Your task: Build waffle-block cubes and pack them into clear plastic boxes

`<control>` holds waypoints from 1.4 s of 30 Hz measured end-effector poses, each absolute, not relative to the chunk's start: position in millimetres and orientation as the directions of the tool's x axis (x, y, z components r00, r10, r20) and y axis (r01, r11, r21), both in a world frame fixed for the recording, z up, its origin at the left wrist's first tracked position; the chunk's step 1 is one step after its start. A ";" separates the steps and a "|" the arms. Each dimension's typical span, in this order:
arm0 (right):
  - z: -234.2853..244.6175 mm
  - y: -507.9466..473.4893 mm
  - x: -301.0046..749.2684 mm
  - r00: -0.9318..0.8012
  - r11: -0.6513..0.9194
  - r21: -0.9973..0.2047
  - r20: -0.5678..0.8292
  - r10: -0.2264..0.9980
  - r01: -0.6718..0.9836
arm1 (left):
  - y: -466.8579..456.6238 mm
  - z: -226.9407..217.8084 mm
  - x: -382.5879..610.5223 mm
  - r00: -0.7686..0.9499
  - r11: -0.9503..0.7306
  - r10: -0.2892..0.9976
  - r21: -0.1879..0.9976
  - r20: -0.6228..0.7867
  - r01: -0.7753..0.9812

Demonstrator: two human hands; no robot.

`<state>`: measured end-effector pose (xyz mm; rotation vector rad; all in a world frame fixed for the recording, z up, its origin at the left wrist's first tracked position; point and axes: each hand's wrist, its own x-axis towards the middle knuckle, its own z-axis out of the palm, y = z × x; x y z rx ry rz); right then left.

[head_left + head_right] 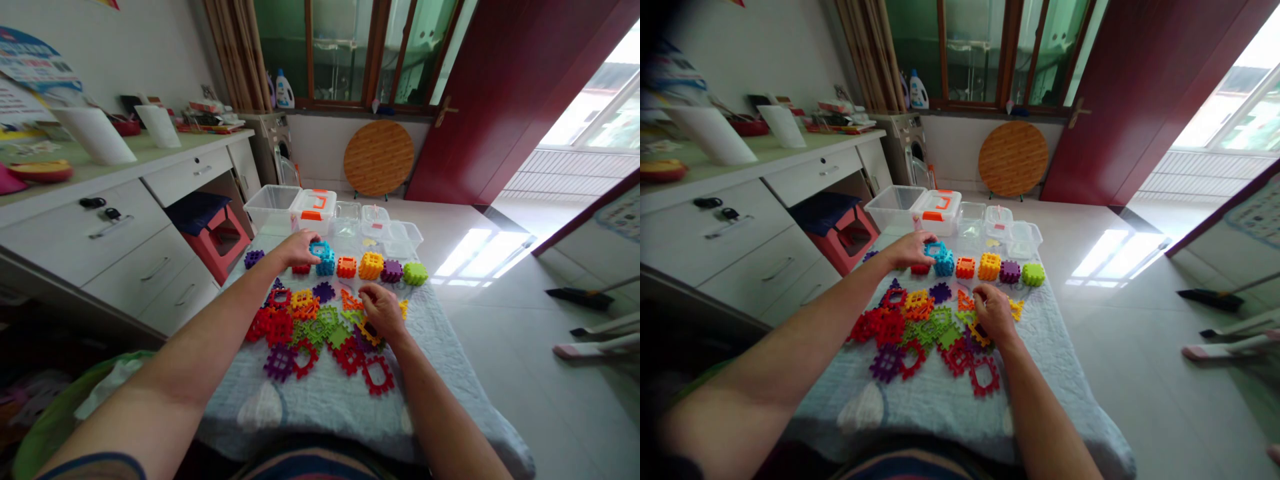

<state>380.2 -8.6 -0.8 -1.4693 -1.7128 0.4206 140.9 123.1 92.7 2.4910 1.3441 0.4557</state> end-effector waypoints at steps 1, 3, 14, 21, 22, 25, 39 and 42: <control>-1.3 -8.4 380.7 0.017 0.261 -0.706 0.361 0.933 0.658 | 128.7 90.9 142.8 0.521 -0.526 0.844 0.386 0.127 0.758; -2.4 -8.1 381.4 0.016 0.257 -0.705 0.356 0.934 0.661 | 136.2 87.1 147.8 0.528 -0.521 0.843 0.397 0.100 0.756; 2.8 -9.2 379.7 0.010 0.280 -0.716 0.372 0.928 0.639 | 155.3 68.4 155.9 0.597 -0.545 0.802 0.368 -0.035 0.754; -1.5 -8.1 382.4 0.010 0.267 -0.711 0.360 0.933 0.650 | 143.0 75.0 152.9 0.578 -0.543 0.815 0.377 0.023 0.751; -2.3 -7.7 382.9 0.011 0.267 -0.714 0.359 0.933 0.648 | 137.6 78.5 148.3 0.571 -0.551 0.818 0.373 0.066 0.746; -3.9 -6.8 384.1 0.007 0.271 -0.718 0.359 0.933 0.642 | 114.2 87.1 122.3 0.544 -0.571 0.819 0.362 0.184 0.736; 0.3 -11.2 377.8 0.015 0.250 -0.718 0.341 0.940 0.649 | -60.5 -1.5 2.3 0.176 -0.220 0.975 0.500 0.134 0.838; -0.4 -11.6 377.5 0.029 0.235 -0.723 0.332 0.943 0.650 | -64.3 -7.5 13.4 0.160 -0.237 0.969 0.526 0.189 0.817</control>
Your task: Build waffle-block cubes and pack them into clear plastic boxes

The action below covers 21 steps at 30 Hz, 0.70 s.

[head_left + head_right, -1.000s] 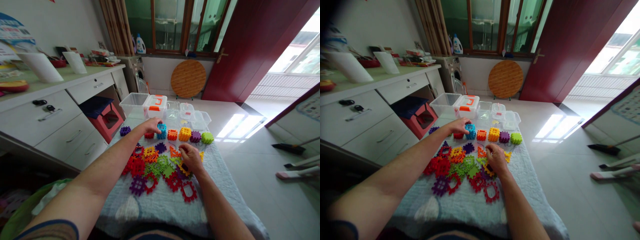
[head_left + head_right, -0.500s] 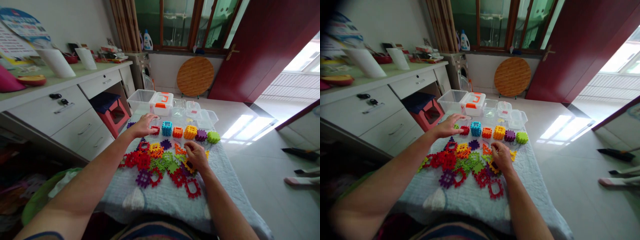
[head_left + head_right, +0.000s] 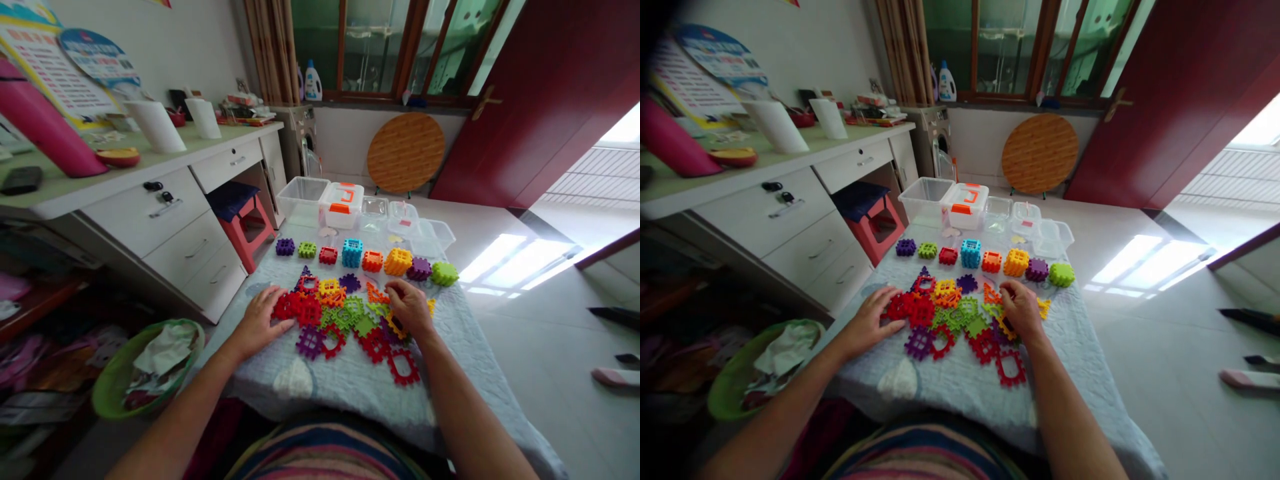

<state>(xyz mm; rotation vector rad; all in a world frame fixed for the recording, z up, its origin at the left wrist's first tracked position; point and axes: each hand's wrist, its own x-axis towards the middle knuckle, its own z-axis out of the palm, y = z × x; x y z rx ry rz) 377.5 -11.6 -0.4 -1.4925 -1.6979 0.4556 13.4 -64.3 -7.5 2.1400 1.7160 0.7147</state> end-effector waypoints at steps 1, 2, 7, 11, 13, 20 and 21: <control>-0.6 -11.6 377.6 0.036 0.228 -0.724 0.330 0.943 0.651 | -62.5 -6.8 17.4 0.151 -0.244 0.966 0.542 0.210 0.804; -0.8 -11.5 377.8 0.041 0.222 -0.725 0.326 0.944 0.652 | -60.0 -5.1 21.3 0.144 -0.251 0.963 0.561 0.228 0.789; -2.1 -10.7 378.4 0.037 0.218 -0.728 0.317 0.948 0.650 | -52.0 5.7 38.5 0.105 -0.251 0.962 0.669 0.251 0.699; -2.1 -10.3 378.1 0.030 0.228 -0.720 0.326 0.945 0.655 | -51.7 6.4 47.5 0.084 -0.251 0.962 0.714 0.260 0.653; -1.1 -10.5 377.8 0.027 0.231 -0.714 0.330 0.944 0.661 | -51.3 6.0 50.2 0.082 -0.258 0.959 0.719 0.271 0.645; 1.7 -11.8 377.0 0.019 0.244 -0.706 0.342 0.939 0.665 | -42.9 18.1 69.8 0.062 -0.284 0.948 0.740 0.312 0.610; 1.3 -11.7 377.1 0.019 0.245 -0.704 0.344 0.939 0.667 | -41.0 19.8 74.8 0.073 -0.300 0.942 0.727 0.327 0.617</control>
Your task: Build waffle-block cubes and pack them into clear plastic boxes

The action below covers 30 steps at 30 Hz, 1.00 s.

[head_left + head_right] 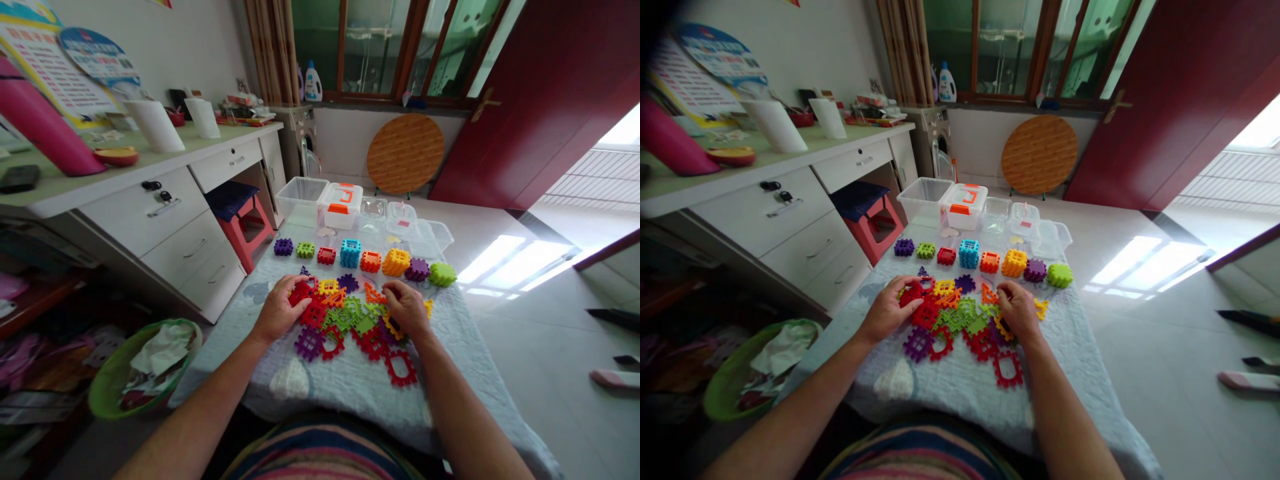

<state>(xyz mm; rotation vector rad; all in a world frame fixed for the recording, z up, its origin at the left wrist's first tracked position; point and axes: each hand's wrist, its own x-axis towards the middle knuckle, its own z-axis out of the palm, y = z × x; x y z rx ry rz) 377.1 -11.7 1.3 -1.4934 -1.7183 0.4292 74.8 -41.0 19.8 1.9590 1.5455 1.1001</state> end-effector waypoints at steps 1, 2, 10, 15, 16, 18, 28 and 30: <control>0.6 -11.4 377.3 0.019 0.245 -0.703 0.345 0.938 0.668 | -39.2 20.8 79.9 0.091 -0.321 0.936 0.713 0.341 0.624; -0.1 -11.2 377.5 0.020 0.243 -0.703 0.344 0.939 0.668 | -37.7 21.4 85.0 0.114 -0.345 0.928 0.699 0.355 0.627; -1.4 -11.5 378.3 0.009 0.245 -0.706 0.335 0.942 0.665 | -41.5 25.8 95.8 0.160 -0.431 0.887 0.649 0.434 0.627; -2.1 -11.0 377.9 -0.001 0.249 -0.720 0.326 0.945 0.648 | -42.7 24.7 70.4 0.001 -0.319 0.910 0.699 0.415 0.640; -2.2 -10.9 377.6 -0.001 0.250 -0.719 0.328 0.945 0.648 | -43.4 23.1 66.0 0.015 -0.303 0.922 0.699 0.386 0.647; -2.0 -11.0 377.1 0.000 0.253 -0.716 0.333 0.943 0.650 | -45.8 19.7 60.9 0.086 -0.295 0.941 0.671 0.327 0.680; -0.9 -11.5 377.4 -0.010 0.257 -0.717 0.329 0.944 0.648 | -53.3 15.2 71.6 0.049 -0.314 0.912 0.618 0.407 0.721; -1.7 -11.0 378.0 -0.012 0.258 -0.716 0.329 0.944 0.649 | -50.8 15.5 68.0 -0.044 -0.261 0.916 0.677 0.398 0.688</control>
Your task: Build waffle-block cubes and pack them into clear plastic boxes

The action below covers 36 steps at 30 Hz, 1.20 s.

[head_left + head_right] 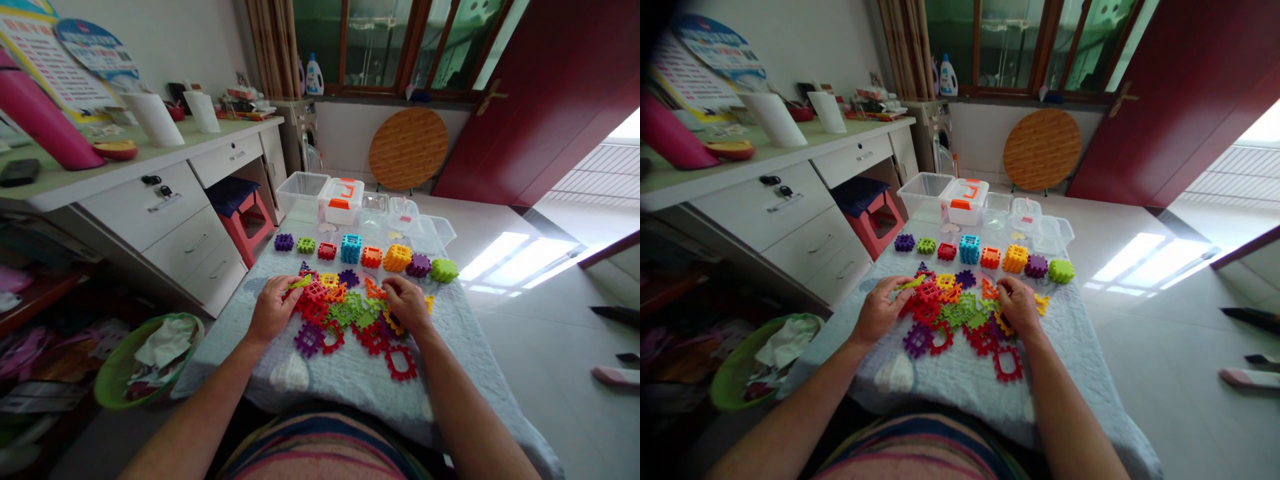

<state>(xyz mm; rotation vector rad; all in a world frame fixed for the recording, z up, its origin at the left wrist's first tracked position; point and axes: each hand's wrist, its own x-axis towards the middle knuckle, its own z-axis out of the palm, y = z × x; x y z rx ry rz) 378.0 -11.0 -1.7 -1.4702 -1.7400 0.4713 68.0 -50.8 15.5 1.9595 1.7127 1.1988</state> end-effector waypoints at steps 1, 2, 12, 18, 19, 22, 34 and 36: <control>-2.0 -10.8 378.2 -0.011 0.257 -0.715 0.329 0.944 0.650 | -48.7 15.3 65.3 -0.099 -0.220 0.921 0.712 0.377 0.667; -2.2 -10.7 378.3 -0.009 0.257 -0.714 0.331 0.944 0.651 | -46.0 14.7 62.4 -0.148 -0.176 0.926 0.746 0.346 0.642; -1.2 -11.2 379.3 0.020 0.242 -0.728 0.331 0.943 0.642 | -21.3 -2.5 39.8 -0.248 0.036 0.959 0.811 0.136 0.585; -2.4 -9.8 379.8 0.021 0.243 -0.721 0.337 0.941 0.649 | -40.4 -11.0 34.6 -0.260 0.024 0.886 0.522 0.383 0.852; -2.3 -9.9 379.7 0.022 0.244 -0.721 0.338 0.941 0.649 | -45.5 -10.2 34.0 -0.227 -0.015 0.885 0.511 0.406 0.859; -1.8 -10.4 379.1 0.014 0.246 -0.712 0.339 0.941 0.658 | -59.8 -5.5 34.5 -0.006 -0.208 0.923 0.513 0.384 0.833; -0.9 -11.6 378.1 0.016 0.239 -0.711 0.331 0.943 0.662 | -75.0 -1.6 42.7 0.160 -0.310 0.901 0.340 0.404 0.888; -1.0 -11.6 377.9 0.012 0.237 -0.714 0.325 0.946 0.658 | -77.1 -1.3 41.9 0.180 -0.309 0.915 0.343 0.361 0.887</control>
